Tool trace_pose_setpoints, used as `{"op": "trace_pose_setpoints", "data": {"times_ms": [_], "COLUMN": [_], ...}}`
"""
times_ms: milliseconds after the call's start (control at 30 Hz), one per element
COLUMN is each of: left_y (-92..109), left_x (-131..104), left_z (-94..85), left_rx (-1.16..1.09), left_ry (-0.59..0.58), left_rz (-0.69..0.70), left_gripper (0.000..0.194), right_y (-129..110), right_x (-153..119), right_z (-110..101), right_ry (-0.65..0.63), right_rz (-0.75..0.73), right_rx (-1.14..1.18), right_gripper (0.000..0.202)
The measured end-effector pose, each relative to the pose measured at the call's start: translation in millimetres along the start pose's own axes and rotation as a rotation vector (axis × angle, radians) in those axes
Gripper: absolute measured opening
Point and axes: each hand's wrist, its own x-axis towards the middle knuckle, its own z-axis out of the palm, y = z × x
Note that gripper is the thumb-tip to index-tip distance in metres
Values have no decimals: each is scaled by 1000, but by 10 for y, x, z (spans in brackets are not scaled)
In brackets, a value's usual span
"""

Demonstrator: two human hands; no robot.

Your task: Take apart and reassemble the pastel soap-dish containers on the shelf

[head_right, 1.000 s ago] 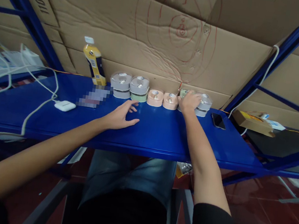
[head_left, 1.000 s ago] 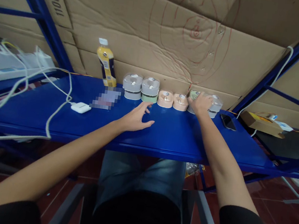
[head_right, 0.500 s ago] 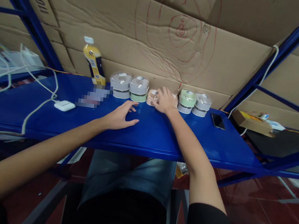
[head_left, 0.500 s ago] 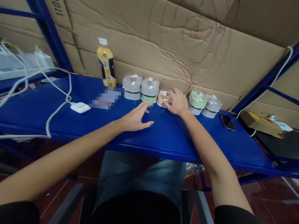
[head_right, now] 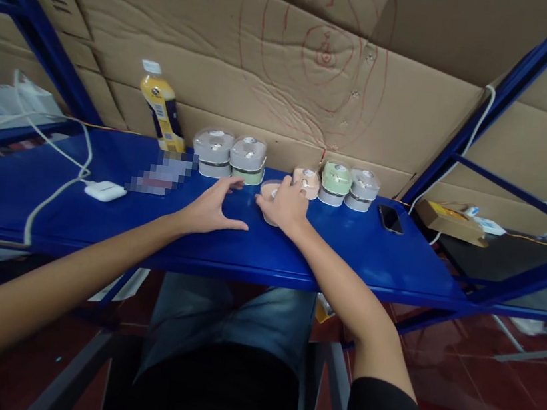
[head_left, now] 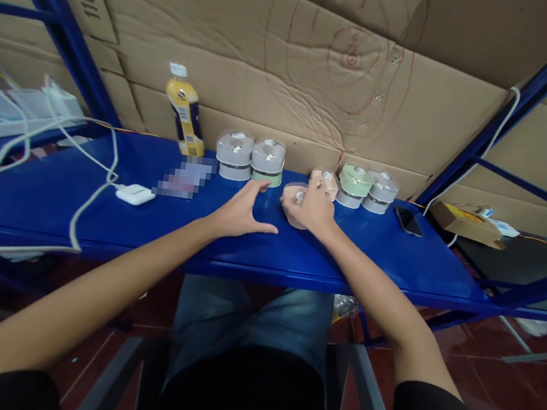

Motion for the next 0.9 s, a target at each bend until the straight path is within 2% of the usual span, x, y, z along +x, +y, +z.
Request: {"op": "trace_pose_setpoints", "data": {"times_ms": [67, 133, 233, 333, 400, 533, 600, 667, 767, 900], "left_y": [-41, -78, -107, -88, -53, 49, 97, 127, 115, -15], "left_x": [8, 9, 0, -10, -15, -30, -39, -45, -36, -6], "left_z": [-12, -24, -36, -53, -76, -130, -144, -151, -174, -256], "left_rx": [-32, -72, -136, -176, -148, -48, -40, -44, -36, 6], "left_ry": [12, 16, -16, -90, -139, -240, -255, -247, -216, -55], "left_rz": [-6, -23, -56, -55, -36, 58, 95, 120, 119, 7], "left_gripper": [133, 141, 148, 146, 134, 76, 57, 50, 48, 60], "right_y": [-6, -1, 16, 69, 150, 400, 519, 600, 643, 622], "right_x": [16, 28, 9, -6, 13, 79, 97, 106, 119, 142], "right_z": [2, -35, -146, -280, -363, -470, -478, -457, -388, -293], "right_ry": [-77, -212, -403, -473, -447, -326, -289, -270, -234, -146], "right_rz": [8, -111, -364, -450, -424, -258, -175, -136, -125, -49], "right_rx": [35, 86, 273, 489, 561, 561, 514, 455, 416, 418], "right_gripper": [87, 87, 96, 100, 99, 94, 94, 92, 88, 82]}}
